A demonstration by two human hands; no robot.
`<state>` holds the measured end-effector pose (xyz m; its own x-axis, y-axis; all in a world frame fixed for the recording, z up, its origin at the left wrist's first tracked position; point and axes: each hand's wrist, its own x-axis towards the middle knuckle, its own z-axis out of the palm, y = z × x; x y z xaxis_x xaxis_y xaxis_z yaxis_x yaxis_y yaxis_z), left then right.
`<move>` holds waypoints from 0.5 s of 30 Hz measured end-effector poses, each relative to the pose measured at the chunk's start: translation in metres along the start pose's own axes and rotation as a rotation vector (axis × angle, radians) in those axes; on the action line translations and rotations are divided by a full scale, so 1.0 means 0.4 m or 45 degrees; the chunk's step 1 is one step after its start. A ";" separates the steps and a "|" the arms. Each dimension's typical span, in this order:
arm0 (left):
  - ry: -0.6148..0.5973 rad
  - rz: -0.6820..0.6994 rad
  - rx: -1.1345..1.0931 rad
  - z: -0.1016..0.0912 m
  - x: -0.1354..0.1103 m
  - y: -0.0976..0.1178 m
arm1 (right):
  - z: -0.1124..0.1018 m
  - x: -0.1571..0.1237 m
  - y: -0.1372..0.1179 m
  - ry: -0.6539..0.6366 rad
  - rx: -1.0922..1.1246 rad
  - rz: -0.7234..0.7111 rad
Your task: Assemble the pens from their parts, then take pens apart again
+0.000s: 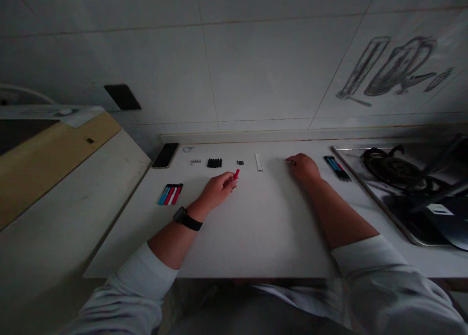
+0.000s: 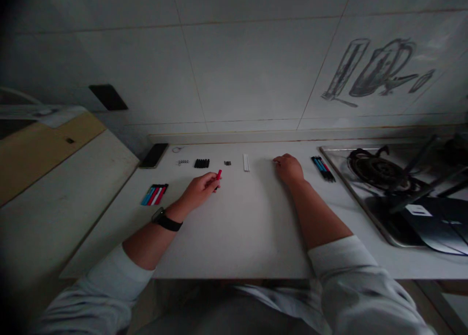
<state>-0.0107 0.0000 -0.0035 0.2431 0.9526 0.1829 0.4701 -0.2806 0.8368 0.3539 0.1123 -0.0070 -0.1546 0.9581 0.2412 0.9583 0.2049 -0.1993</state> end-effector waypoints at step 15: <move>-0.005 0.062 0.062 -0.003 -0.002 0.005 | -0.048 -0.015 -0.039 -0.176 -0.177 0.045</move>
<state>-0.0111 -0.0010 -0.0013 0.2699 0.9373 0.2203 0.4986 -0.3318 0.8008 0.3445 0.0996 0.0131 -0.1426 0.9845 0.1020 0.9862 0.1500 -0.0697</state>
